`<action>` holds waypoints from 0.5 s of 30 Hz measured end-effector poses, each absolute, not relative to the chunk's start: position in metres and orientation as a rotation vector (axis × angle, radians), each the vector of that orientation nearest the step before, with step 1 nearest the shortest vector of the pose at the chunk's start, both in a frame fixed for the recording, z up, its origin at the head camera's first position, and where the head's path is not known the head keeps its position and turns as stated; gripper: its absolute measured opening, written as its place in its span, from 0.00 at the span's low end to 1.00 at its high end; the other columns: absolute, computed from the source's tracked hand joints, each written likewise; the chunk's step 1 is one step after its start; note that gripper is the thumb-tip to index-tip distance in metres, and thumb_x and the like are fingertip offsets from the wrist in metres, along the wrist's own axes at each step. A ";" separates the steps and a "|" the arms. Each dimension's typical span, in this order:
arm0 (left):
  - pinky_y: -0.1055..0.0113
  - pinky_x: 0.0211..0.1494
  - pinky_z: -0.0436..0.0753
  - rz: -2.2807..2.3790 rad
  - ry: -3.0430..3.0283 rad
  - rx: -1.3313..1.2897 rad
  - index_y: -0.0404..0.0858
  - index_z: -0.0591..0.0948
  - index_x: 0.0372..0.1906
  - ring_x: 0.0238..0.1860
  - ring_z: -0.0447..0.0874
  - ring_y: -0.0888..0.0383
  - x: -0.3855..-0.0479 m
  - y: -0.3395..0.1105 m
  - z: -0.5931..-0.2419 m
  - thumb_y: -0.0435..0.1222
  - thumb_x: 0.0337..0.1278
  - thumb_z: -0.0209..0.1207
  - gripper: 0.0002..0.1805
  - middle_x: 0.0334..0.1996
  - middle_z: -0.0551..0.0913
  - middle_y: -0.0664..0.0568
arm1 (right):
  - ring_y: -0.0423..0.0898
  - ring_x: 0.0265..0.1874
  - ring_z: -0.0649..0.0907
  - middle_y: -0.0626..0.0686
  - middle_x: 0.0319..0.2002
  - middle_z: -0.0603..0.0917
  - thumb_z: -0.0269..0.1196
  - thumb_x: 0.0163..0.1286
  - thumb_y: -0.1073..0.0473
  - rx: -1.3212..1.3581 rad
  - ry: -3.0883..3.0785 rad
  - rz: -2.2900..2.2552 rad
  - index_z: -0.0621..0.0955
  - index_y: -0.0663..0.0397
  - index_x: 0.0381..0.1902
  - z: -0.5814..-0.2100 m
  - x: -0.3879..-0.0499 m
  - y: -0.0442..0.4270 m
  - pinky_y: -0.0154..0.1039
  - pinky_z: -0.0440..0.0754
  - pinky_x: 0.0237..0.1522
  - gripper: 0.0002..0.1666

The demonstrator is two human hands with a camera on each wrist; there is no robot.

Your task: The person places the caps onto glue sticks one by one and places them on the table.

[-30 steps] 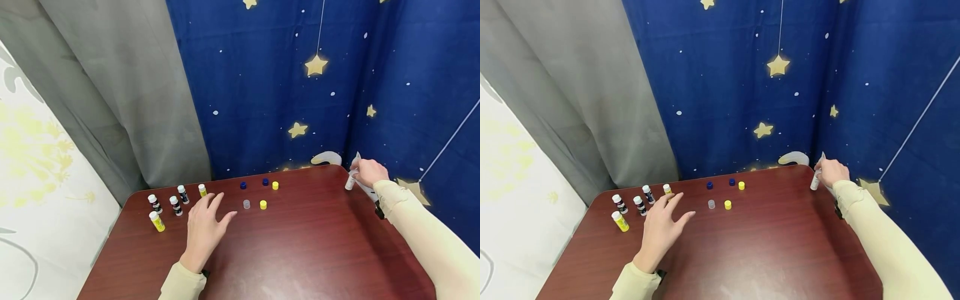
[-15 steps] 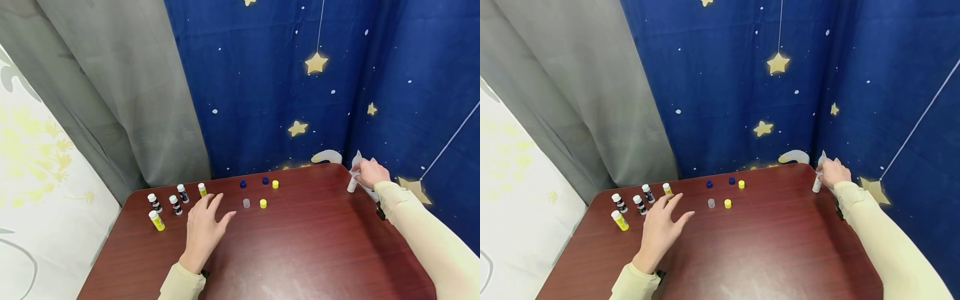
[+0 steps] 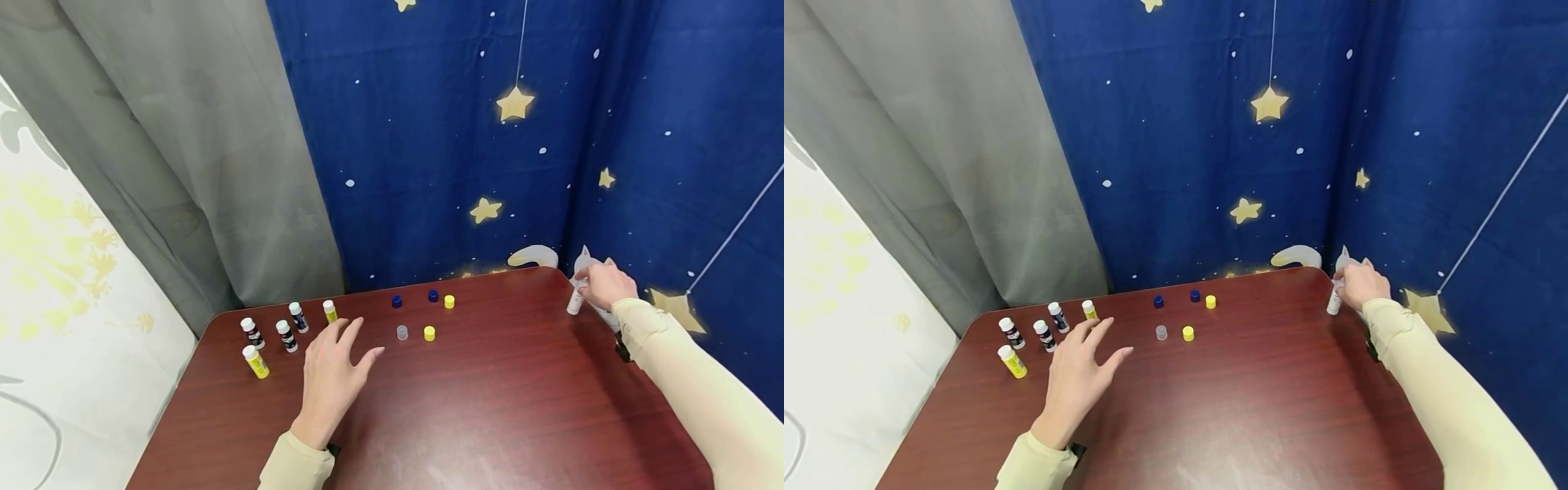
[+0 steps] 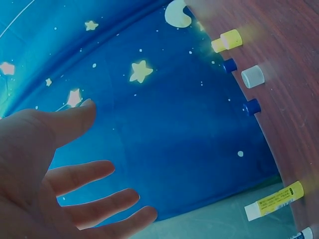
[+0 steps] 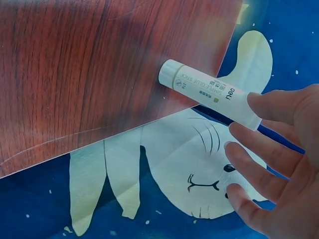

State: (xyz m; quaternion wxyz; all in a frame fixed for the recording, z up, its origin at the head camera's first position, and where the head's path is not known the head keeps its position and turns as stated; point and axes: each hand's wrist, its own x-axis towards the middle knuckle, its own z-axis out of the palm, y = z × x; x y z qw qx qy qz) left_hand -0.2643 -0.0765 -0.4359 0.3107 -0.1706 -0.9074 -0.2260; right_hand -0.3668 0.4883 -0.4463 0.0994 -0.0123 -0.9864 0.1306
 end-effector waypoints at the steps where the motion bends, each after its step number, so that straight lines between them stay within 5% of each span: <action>1: 0.38 0.61 0.71 -0.598 -2.397 -0.449 0.43 0.81 0.63 0.59 0.76 0.44 -0.264 -0.077 -0.436 0.54 0.50 0.73 0.35 0.57 0.79 0.42 | 0.68 0.47 0.79 0.71 0.51 0.82 0.67 0.63 0.59 -0.040 -2.914 0.382 0.85 0.61 0.51 -0.447 -0.367 0.488 0.68 0.78 0.42 0.19; 15: 0.38 0.61 0.70 -0.589 -2.404 -0.453 0.44 0.81 0.63 0.59 0.76 0.44 -0.262 -0.079 -0.435 0.53 0.51 0.73 0.35 0.57 0.79 0.42 | 0.64 0.45 0.78 0.69 0.46 0.84 0.66 0.65 0.56 -0.031 -2.910 0.348 0.83 0.62 0.54 -0.440 -0.364 0.484 0.65 0.78 0.39 0.23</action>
